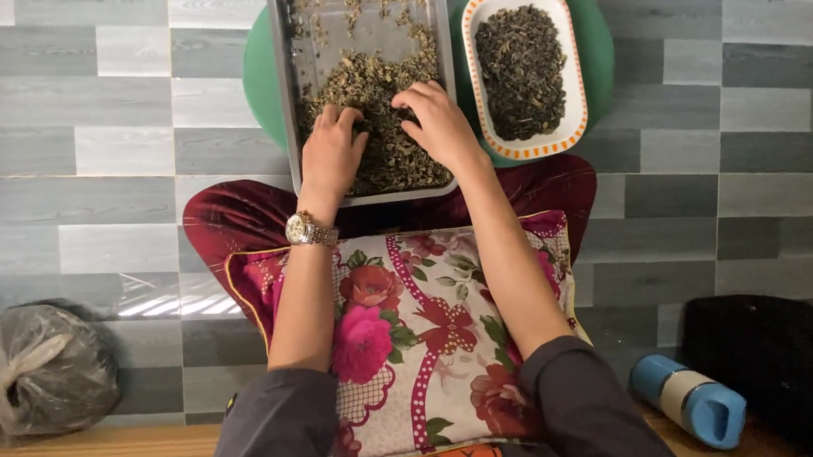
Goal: Manually sorting dried tea leaves by picking out specific pieces from a metal tray and placing them into a bowl.
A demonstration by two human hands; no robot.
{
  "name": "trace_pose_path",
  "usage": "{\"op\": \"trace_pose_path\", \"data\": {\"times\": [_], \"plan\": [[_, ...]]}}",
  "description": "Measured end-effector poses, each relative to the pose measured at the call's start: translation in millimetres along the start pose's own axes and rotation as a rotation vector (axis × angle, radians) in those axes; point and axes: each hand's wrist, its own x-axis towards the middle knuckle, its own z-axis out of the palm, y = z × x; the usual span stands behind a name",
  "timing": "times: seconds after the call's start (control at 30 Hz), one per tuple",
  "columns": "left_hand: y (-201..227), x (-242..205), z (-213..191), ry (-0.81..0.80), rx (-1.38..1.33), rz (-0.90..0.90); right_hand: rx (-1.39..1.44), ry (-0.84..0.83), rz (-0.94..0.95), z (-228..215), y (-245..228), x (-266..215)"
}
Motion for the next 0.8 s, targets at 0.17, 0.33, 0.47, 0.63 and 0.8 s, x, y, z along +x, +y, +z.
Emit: {"op": "trace_pose_path", "data": {"times": [0.17,0.33,0.47,0.63,0.8], "plan": [[-0.6,1.2,6.5,0.031,-0.019,0.013,-0.007,0.060,-0.022,0.8,-2.6,-2.3],[7.1,2.3,-0.4,0.053,-0.028,0.051,-0.032,0.136,-0.024,14.5,6.3,-3.8],[24.6,-0.3,-12.4,0.051,-0.067,0.075,0.001,0.168,-0.032,20.0,12.0,-7.2],[32.1,0.9,-3.9,-0.012,0.014,0.077,0.047,0.148,0.062,16.3,9.3,-10.2],[34.2,4.5,5.4,-0.042,0.058,0.018,-0.111,0.076,0.021,33.5,12.8,-7.1]]}}
